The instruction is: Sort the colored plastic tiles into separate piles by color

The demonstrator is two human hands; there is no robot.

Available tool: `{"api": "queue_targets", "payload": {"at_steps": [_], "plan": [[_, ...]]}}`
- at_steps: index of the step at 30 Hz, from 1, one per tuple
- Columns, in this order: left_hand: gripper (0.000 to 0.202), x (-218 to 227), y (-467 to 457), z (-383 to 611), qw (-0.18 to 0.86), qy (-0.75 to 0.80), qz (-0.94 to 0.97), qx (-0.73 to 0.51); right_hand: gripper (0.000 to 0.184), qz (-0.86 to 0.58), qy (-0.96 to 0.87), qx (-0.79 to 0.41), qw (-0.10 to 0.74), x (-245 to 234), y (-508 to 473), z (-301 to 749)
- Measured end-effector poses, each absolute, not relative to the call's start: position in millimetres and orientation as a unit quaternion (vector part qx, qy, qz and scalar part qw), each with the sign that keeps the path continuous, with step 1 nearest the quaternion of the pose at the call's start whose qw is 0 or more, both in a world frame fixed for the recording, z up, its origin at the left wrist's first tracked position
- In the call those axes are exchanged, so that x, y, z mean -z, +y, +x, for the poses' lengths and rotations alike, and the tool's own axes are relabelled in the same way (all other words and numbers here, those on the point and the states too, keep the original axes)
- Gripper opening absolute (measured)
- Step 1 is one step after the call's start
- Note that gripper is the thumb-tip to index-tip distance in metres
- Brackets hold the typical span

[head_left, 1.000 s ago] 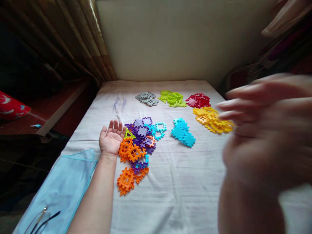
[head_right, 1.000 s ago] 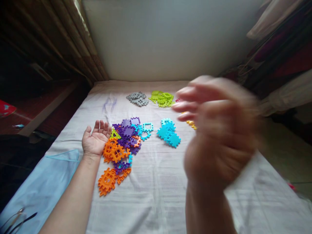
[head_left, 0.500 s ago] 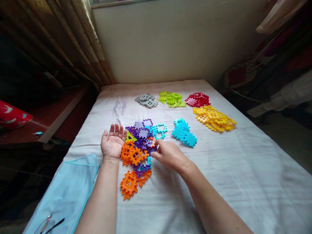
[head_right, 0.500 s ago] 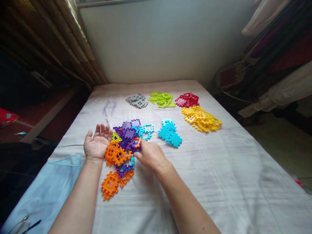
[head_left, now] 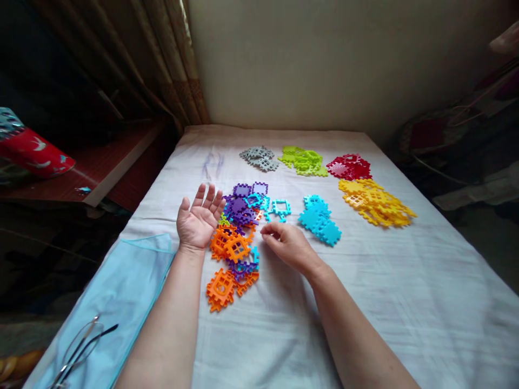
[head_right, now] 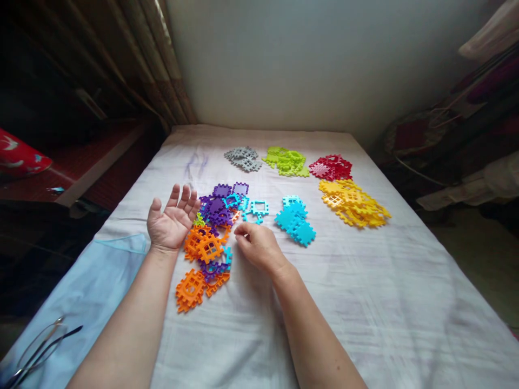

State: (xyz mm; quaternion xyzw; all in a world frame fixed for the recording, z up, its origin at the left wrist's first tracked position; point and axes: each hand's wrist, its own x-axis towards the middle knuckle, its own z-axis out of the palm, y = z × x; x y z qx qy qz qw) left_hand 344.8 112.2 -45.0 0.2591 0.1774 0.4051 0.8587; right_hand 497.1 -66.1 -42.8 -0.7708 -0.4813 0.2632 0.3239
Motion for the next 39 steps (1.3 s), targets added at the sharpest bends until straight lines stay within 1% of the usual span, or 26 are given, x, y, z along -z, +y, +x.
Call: {"api": "queue_targets", "payload": {"at_steps": [1,3,6,11,17,19,22,25,27,36,39], "plan": [[0.044,45.5,112.7,344.9,0.86,0.179,0.257,-0.404,0.017,-0.771,-0.5,-0.274,0.283,36.4,-68.4,497.8],[0.044,46.8,113.6,345.5,0.861,0.184,0.252,-0.402,0.016,-0.767,-0.525,-0.3,0.214,26.7,-70.8,495.8],[0.043,48.5,114.8,346.2,0.86,0.189,0.251,-0.402,0.019,-0.776,-0.525,-0.305,0.17,22.9,-68.8,486.3],[0.041,49.9,115.2,346.9,0.86,0.193,0.257,-0.396,0.011,-0.794,-0.497,-0.297,0.188,28.8,-61.5,468.9],[0.041,48.4,114.3,347.8,0.858,0.2,0.247,-0.403,0.007,-0.78,-0.466,-0.319,0.269,25.6,-60.9,476.7],[0.04,48.9,114.8,347.8,0.857,0.204,0.246,-0.405,0.009,-0.791,-0.451,-0.293,0.292,22.2,-65.7,491.6],[0.037,50.5,115.9,347.9,0.855,0.207,0.247,-0.407,0.014,-0.827,-0.415,-0.21,0.317,16.6,-79.6,522.4],[0.035,51.4,116.4,348.1,0.853,0.212,0.248,-0.407,0.019,-0.87,-0.366,-0.136,0.301,13.1,-97.1,553.3],[0.034,51.6,116.5,348.4,0.852,0.215,0.25,-0.407,0.019,-0.892,-0.339,-0.114,0.278,12.9,-106.7,568.8],[0.036,50.5,116.6,348.9,0.852,0.215,0.252,-0.405,0.016,-0.923,-0.282,-0.123,0.233,9.2,-117.2,580.2],[0.037,50.0,116.2,349.3,0.851,0.218,0.252,-0.406,0.017,-0.93,-0.276,-0.113,0.215,6.1,-116.8,579.4]]}}
